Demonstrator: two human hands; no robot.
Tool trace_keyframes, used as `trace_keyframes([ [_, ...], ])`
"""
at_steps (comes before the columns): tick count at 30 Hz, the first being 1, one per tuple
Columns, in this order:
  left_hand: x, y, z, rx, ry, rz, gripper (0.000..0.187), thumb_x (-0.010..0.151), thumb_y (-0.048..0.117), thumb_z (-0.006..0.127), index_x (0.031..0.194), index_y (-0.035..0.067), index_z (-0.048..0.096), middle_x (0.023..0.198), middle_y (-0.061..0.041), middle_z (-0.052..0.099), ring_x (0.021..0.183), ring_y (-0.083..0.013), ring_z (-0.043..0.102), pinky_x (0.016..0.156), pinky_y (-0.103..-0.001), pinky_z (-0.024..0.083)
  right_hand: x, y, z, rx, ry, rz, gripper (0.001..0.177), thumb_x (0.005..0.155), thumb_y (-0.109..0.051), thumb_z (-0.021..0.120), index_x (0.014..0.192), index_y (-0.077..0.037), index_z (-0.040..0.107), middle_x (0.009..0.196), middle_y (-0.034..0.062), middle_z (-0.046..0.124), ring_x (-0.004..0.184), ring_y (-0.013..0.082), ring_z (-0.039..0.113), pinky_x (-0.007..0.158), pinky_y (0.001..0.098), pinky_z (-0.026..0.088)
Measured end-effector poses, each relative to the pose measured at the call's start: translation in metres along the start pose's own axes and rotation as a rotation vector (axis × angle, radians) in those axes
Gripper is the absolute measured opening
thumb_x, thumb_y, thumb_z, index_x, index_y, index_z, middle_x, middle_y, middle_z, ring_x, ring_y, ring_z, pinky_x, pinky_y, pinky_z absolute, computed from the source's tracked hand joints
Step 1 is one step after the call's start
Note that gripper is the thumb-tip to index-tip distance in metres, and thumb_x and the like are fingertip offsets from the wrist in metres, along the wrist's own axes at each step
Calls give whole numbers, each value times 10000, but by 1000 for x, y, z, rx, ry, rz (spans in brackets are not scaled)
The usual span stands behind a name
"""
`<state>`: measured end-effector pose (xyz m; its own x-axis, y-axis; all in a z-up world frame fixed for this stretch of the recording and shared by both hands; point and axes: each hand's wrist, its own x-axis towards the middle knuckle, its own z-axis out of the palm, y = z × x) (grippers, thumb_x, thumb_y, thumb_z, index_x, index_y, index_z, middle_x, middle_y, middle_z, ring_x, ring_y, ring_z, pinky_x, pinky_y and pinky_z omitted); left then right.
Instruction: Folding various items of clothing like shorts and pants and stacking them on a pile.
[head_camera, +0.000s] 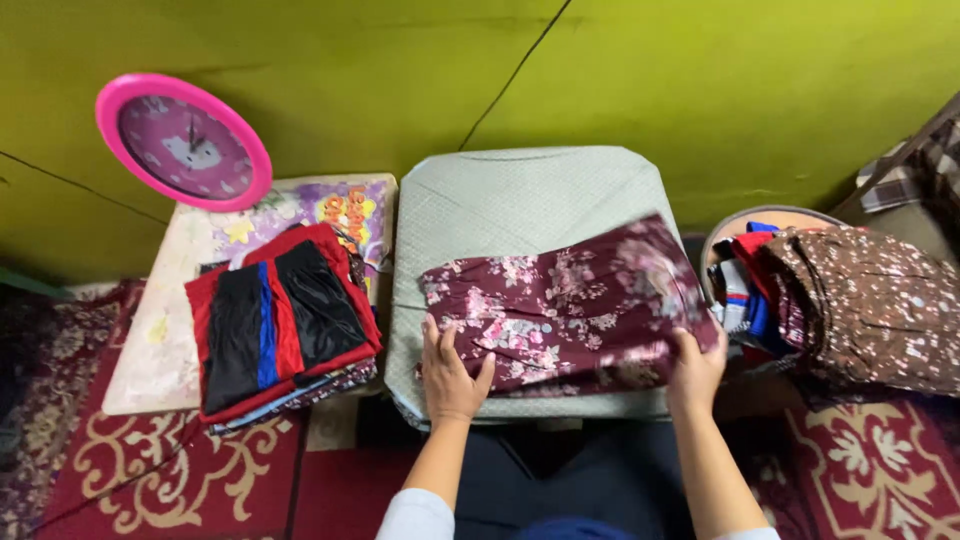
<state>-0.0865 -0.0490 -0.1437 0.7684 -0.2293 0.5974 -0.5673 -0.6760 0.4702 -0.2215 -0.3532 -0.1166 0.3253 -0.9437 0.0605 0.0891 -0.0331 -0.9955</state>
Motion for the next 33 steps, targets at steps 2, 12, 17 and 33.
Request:
trace_keyframes([
  [2, -8, 0, 4, 36, -23, -7, 858, 731, 486, 773, 1406, 83, 430, 1571, -311, 349, 1401, -492, 413, 1099, -545, 398, 5, 31, -39, -89, 1, -8, 598, 911, -13, 717, 1466, -29, 494, 1348, 260, 478, 1194, 347, 536, 1024, 438, 459],
  [12, -1, 0, 7, 196, -185, -14, 867, 677, 556, 751, 1424, 159, 565, 1537, -216, 472, 1446, -415, 405, 1156, -531, 321, -21, 4, 24, -485, -290, -544, 469, 880, -88, 732, 1331, -26, 621, 1208, 234, 662, 1167, 434, 631, 949, 494, 506],
  [17, -2, 0, 8, 238, -255, -26, 830, 703, 587, 717, 1399, 152, 591, 1519, -201, 498, 1455, -405, 398, 1173, -537, 289, -72, 32, 86, -1077, -841, -737, 828, 858, -600, 653, 1531, -189, 398, 1553, 101, 401, 1452, 297, 354, 1121, 611, 270],
  [33, -4, -2, 12, 209, -237, -30, 832, 697, 585, 710, 1385, 130, 603, 1499, -191, 524, 1457, -406, 403, 1169, -551, 299, 133, 78, 54, -1435, -399, -791, 290, 994, -456, 586, 1267, -406, 670, 1225, -138, 674, 1060, 181, 701, 824, 481, 542],
])
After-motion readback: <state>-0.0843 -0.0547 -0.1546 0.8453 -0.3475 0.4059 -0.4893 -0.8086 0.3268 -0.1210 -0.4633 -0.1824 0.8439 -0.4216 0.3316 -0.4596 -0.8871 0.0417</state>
